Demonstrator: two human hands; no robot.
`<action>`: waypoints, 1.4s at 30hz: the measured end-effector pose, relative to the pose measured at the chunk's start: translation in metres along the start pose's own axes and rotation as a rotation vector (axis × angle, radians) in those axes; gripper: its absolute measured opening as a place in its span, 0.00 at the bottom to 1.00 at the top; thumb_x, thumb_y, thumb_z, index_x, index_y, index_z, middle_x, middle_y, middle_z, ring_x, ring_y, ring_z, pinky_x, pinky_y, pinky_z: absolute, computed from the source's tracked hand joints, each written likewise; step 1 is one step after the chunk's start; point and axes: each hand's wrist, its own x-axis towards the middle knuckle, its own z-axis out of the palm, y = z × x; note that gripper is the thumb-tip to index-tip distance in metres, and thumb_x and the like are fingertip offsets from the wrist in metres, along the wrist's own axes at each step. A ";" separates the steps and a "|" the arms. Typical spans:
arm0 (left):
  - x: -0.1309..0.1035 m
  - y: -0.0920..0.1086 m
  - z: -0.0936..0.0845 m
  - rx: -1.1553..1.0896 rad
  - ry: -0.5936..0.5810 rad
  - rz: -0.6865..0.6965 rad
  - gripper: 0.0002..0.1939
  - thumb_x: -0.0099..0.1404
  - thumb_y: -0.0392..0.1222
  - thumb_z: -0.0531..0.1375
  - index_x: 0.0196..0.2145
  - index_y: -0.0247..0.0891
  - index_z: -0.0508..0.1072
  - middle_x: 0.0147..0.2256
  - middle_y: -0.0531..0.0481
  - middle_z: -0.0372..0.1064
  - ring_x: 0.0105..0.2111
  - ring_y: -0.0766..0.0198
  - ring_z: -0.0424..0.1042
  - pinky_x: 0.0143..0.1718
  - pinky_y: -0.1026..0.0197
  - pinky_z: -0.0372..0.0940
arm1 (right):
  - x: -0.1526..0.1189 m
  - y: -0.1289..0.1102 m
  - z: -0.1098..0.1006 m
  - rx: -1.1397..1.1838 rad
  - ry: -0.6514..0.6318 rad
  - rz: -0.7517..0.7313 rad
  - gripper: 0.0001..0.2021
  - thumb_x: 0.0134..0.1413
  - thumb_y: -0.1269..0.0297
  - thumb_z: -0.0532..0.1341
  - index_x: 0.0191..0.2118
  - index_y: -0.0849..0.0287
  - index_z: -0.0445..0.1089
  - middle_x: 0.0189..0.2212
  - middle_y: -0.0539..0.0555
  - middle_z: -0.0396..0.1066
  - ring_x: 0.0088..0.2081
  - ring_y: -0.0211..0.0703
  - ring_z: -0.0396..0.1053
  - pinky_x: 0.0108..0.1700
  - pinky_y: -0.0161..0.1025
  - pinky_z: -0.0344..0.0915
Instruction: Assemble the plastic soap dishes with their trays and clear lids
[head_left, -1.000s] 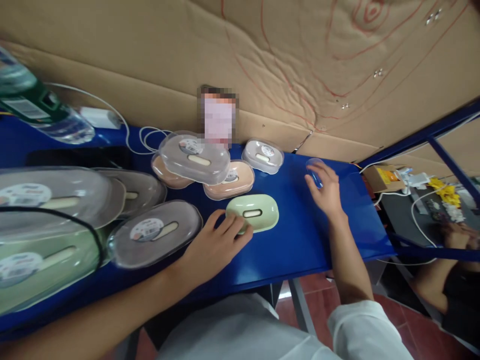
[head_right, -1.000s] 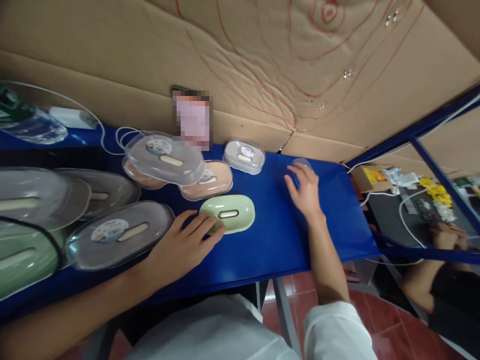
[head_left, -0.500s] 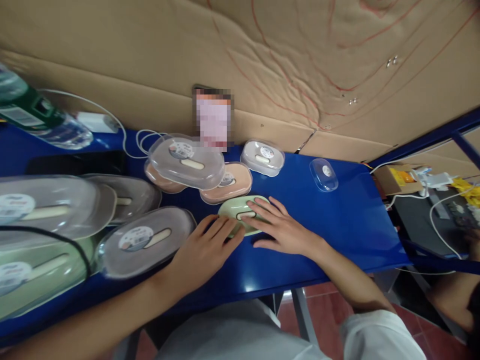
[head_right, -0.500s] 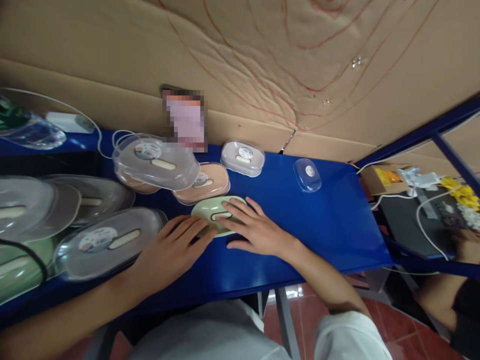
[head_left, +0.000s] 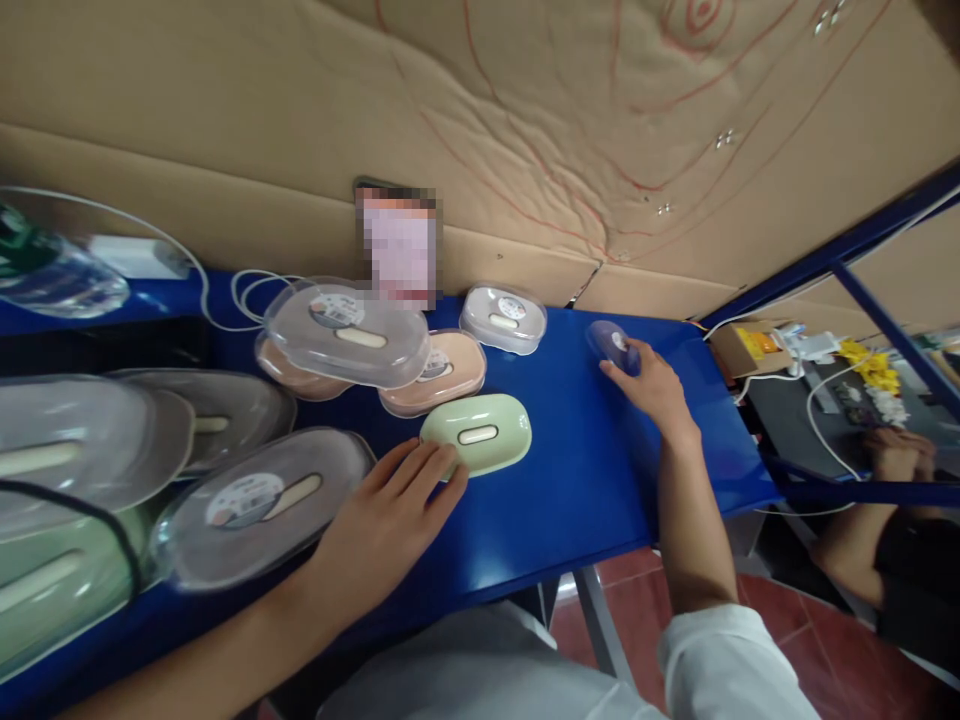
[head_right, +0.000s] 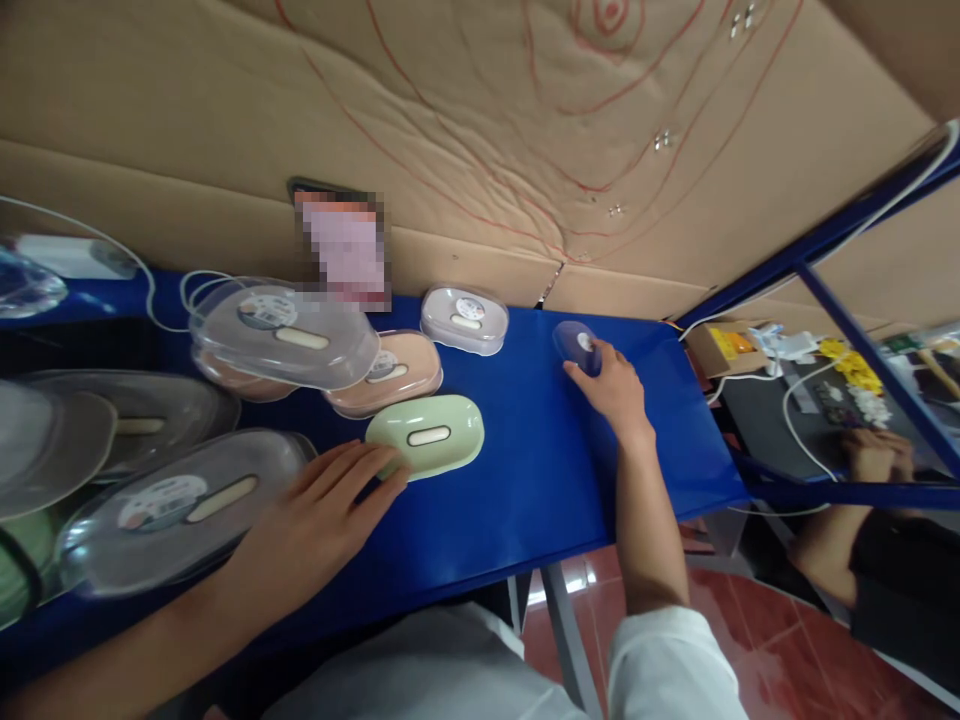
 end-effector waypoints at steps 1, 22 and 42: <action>0.000 0.000 -0.001 -0.001 -0.010 -0.013 0.18 0.69 0.23 0.55 0.50 0.33 0.78 0.51 0.37 0.76 0.52 0.47 0.77 0.55 0.44 0.75 | -0.008 -0.005 -0.008 0.053 -0.037 -0.158 0.36 0.64 0.39 0.65 0.70 0.56 0.67 0.63 0.67 0.74 0.63 0.69 0.73 0.64 0.67 0.69; -0.006 0.002 0.005 -0.003 -0.058 -0.189 0.22 0.72 0.28 0.61 0.62 0.37 0.73 0.58 0.35 0.72 0.57 0.49 0.77 0.53 0.53 0.78 | -0.088 -0.106 0.030 0.148 -0.206 -0.995 0.35 0.70 0.54 0.64 0.77 0.48 0.55 0.77 0.64 0.53 0.76 0.65 0.54 0.71 0.67 0.64; -0.082 0.025 -0.047 0.111 0.306 -0.768 0.24 0.72 0.34 0.65 0.63 0.42 0.70 0.62 0.34 0.68 0.63 0.43 0.71 0.67 0.31 0.65 | -0.015 -0.014 0.029 -0.065 0.138 -0.390 0.32 0.71 0.47 0.56 0.75 0.53 0.58 0.80 0.71 0.37 0.79 0.79 0.43 0.67 0.91 0.38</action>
